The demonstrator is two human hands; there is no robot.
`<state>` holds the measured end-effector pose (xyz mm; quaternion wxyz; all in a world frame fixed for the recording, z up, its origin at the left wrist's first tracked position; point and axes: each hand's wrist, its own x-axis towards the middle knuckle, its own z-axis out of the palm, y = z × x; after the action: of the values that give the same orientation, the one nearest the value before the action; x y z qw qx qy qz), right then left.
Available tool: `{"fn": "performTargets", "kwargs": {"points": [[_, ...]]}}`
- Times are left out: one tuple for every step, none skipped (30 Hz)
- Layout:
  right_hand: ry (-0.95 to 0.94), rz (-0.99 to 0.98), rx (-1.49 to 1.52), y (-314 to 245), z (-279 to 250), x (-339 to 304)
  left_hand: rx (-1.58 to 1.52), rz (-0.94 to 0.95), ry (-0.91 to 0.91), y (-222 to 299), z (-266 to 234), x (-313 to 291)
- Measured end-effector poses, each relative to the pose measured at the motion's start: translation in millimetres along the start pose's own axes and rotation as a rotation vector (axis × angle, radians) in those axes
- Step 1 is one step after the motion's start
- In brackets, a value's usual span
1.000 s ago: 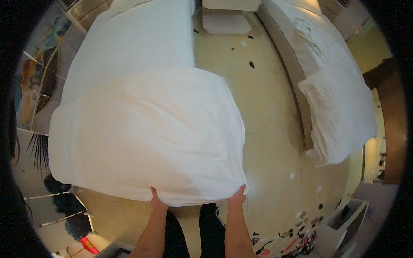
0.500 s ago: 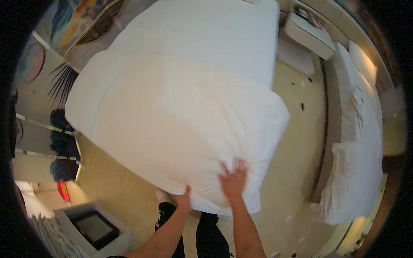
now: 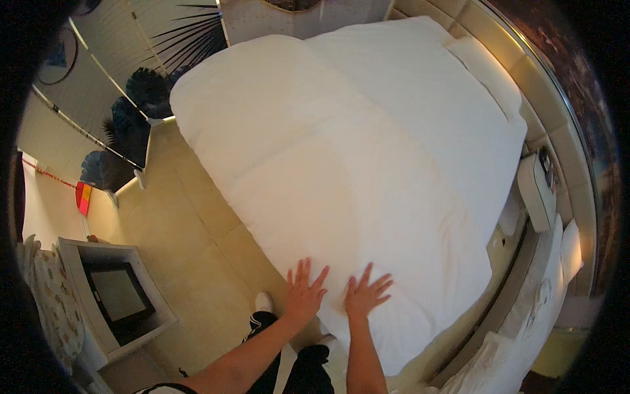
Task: The person spreads a white duvet over a bed, repeatedly lifts and repositions it to smooth the surface, and adjusts the edges. The person handles the duvet and pillows by hand without using tools.
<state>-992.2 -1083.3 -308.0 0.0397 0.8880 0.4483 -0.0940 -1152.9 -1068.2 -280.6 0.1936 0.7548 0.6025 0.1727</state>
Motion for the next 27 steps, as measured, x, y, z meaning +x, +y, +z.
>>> {"fn": "performTargets", "kwargs": {"points": [[0.002, 0.016, -0.024, -44, 3, 10, 0.017, 0.073, -0.002, -17, -11, 28], [-0.003, -0.021, 0.018, -81, 5, 18, 0.031, 0.151, 0.008, -35, -18, 52], [-0.003, -0.064, 0.049, -116, 7, 29, 0.037, 0.167, -0.022, -58, -24, 77], [0.004, -0.102, 0.063, -145, 8, 42, 0.040, 0.190, -0.038, -82, -29, 101], [-0.027, -0.131, 0.069, -167, 7, 57, 0.050, 0.191, -0.140, -104, -32, 124], [-0.035, -0.167, 0.069, -184, 6, 69, 0.077, 0.235, -0.051, -123, -33, 143], [0.003, -0.236, 0.100, -197, 6, 75, 0.112, 0.260, -0.054, -140, -35, 161], [-0.023, -0.223, 0.055, -202, 6, 81, 0.149, 0.292, -0.060, -152, -36, 174], [-0.004, -0.243, 0.035, -207, 5, 88, 0.159, 0.237, -0.057, -166, -40, 191], [0.018, -0.263, 0.015, -207, 5, 92, 0.169, 0.183, -0.050, -175, -41, 209], [0.035, -0.286, 0.010, -208, 5, 94, 0.177, 0.133, -0.023, -183, -45, 225], [0.012, -0.268, 0.010, -209, 6, 98, 0.200, 0.089, -0.026, -190, -50, 239], [0.026, -0.268, 0.016, -211, 6, 101, 0.222, 0.053, -0.015, -199, -57, 253], [0.018, -0.249, 0.002, -217, 6, 107, 0.255, 0.020, 0.000, -209, -65, 269], [0.048, -0.264, 0.020, -224, 5, 114, 0.238, -0.038, 0.000, -217, -73, 285], [0.062, -0.259, 0.035, -235, 4, 122, 0.248, -0.104, -0.034, -225, -80, 298], [0.072, -0.245, 0.038, -247, 2, 133, 0.264, -0.159, -0.035, -231, -87, 312], [0.087, -0.230, 0.041, -264, 0, 149, 0.292, -0.207, -0.018, -240, -96, 331], [0.102, -0.235, 0.046, -279, -2, 165, 0.286, -0.276, -0.094, -247, -103, 348], [0.112, -0.239, 0.045, -294, -5, 181, 0.302, -0.315, -0.071, -255, -110, 364], [0.124, -0.240, 0.033, -309, -7, 194, 0.321, -0.364, -0.075, -263, -117, 379], [0.132, -0.248, 0.042, -323, -9, 207, 0.330, -0.442, -0.138, -269, -122, 393], [0.144, -0.264, 0.035, -336, -10, 220, 0.326, -0.491, -0.116, -278, -126, 407], [0.125, -0.268, 0.006, -349, -11, 233, 0.287, -0.560, -0.080, -288, -130, 423], [0.156, -0.291, 0.025, -362, -12, 245, 0.267, -0.630, -0.043, -300, -136, 438], [0.155, -0.298, 0.025, -375, -14, 256, 0.262, -0.703, -0.010, -312, -141, 452], [0.192, -0.324, 0.018, -388, -15, 265, 0.253, -0.753, -0.031, -325, -146, 465]]}}
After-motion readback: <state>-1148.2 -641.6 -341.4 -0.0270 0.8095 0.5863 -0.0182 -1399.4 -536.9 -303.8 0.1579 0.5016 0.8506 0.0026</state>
